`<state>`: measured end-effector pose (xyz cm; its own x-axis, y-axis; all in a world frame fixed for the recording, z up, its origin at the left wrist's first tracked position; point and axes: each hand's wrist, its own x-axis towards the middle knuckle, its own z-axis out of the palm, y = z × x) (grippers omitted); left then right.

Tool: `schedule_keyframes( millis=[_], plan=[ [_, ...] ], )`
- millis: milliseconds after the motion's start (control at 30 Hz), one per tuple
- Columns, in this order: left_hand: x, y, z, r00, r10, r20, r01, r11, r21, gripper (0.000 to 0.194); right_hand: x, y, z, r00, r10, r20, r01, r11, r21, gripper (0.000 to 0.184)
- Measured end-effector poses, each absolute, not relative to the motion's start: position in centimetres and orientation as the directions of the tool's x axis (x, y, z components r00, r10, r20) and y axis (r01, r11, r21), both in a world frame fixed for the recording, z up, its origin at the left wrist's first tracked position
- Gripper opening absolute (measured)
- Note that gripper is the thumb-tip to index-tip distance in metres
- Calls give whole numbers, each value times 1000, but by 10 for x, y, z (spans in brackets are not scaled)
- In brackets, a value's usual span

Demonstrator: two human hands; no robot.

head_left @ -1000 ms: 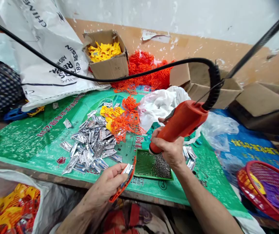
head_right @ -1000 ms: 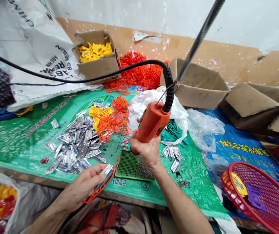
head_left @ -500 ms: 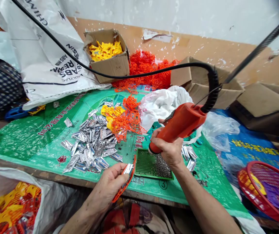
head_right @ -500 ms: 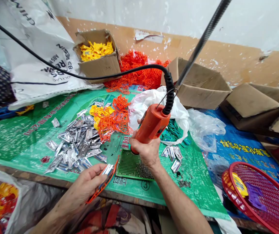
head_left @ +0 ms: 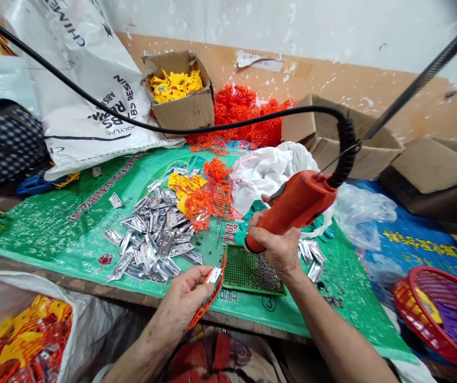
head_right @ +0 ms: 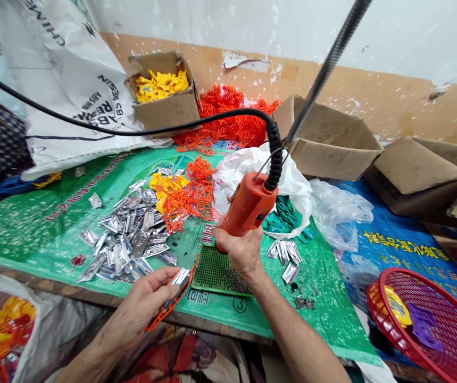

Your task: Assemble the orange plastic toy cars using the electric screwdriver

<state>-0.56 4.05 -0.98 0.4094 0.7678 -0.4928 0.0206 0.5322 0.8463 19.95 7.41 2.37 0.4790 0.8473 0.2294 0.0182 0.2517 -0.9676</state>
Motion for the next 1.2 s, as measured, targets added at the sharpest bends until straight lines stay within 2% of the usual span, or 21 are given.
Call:
schedule_keyframes(
  millis=[267,433,533,1000,1200],
  plan=[
    [-2,38,-7,420,782,-460,-7,510,860,23,206,72,34,470,843,262,-51,323,-945,14],
    [1,36,-9,381,810,-445,-50,499,865,21,195,56,65,416,876,243,-279,377,-883,37],
    [1,34,-13,378,814,-442,-81,504,860,20,183,44,78,344,900,267,-336,383,-860,47],
    [1,35,-12,408,797,-446,-133,535,834,22,158,40,70,257,934,249,-346,329,-878,50],
    [1,37,-7,408,794,-451,-126,538,834,20,157,40,67,241,943,228,-338,302,-891,40]
  ],
)
